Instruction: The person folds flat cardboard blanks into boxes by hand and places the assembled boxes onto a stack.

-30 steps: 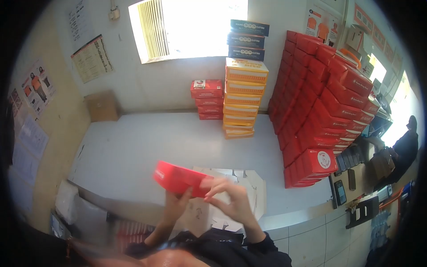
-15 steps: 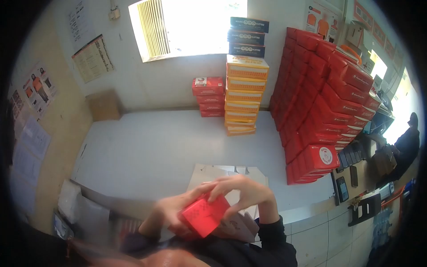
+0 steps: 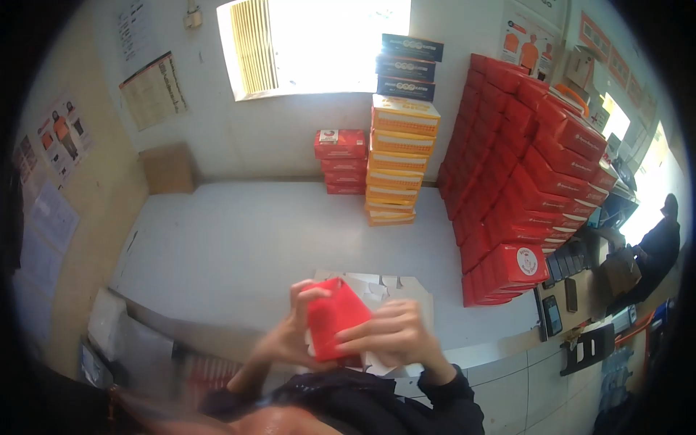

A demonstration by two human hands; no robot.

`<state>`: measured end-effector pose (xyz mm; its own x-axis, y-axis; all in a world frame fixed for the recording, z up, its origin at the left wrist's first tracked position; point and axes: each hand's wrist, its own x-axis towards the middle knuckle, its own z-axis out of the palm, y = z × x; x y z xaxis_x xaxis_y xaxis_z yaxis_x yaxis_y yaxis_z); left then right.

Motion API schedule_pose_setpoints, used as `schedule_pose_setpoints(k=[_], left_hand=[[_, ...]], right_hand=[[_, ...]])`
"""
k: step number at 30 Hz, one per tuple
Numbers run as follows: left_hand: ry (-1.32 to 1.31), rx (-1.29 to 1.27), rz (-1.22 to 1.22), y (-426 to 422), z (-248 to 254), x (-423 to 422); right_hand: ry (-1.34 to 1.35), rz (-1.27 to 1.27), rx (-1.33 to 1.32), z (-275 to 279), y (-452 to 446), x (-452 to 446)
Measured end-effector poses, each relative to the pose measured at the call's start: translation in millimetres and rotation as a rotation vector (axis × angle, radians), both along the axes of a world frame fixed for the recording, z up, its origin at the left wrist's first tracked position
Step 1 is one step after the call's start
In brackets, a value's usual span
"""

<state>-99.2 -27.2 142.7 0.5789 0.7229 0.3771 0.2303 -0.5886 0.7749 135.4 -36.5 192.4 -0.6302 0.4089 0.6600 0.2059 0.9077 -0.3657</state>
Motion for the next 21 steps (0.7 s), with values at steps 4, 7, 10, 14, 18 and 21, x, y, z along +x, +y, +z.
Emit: schedule_pose_setpoints(k=[4, 7, 10, 14, 18, 21], left_hand=[[-0.435, -0.115, -0.046, 3.2, -25.4, 1.6], [-0.313, -0.101, -0.005, -0.6, -7.8, -3.9], [-0.097, -0.026, 0.043, -3.4, 4.9, -6.5], [-0.073, -0.010, -0.018, -3.1, 10.6, -7.9], [-0.158, 0.069, 0.082, 0.2, 4.8, 6.6], [-0.320, 0.000, -0.057, 12.3, -18.2, 1.0]], right_hand=[[0.213, 0.171, -0.160, -1.0, -1.1, -13.0], [0.254, -0.283, -0.031, 0.7, -0.4, -13.3], [0.022, -0.404, 0.065, -5.8, 6.1, -9.0], [0.146, -0.347, 0.221, -2.0, 9.8, -4.1], [-0.132, -0.102, 0.095, 8.2, -8.1, -20.8], [0.225, 0.236, -0.533, 12.0, -8.5, -11.8]])
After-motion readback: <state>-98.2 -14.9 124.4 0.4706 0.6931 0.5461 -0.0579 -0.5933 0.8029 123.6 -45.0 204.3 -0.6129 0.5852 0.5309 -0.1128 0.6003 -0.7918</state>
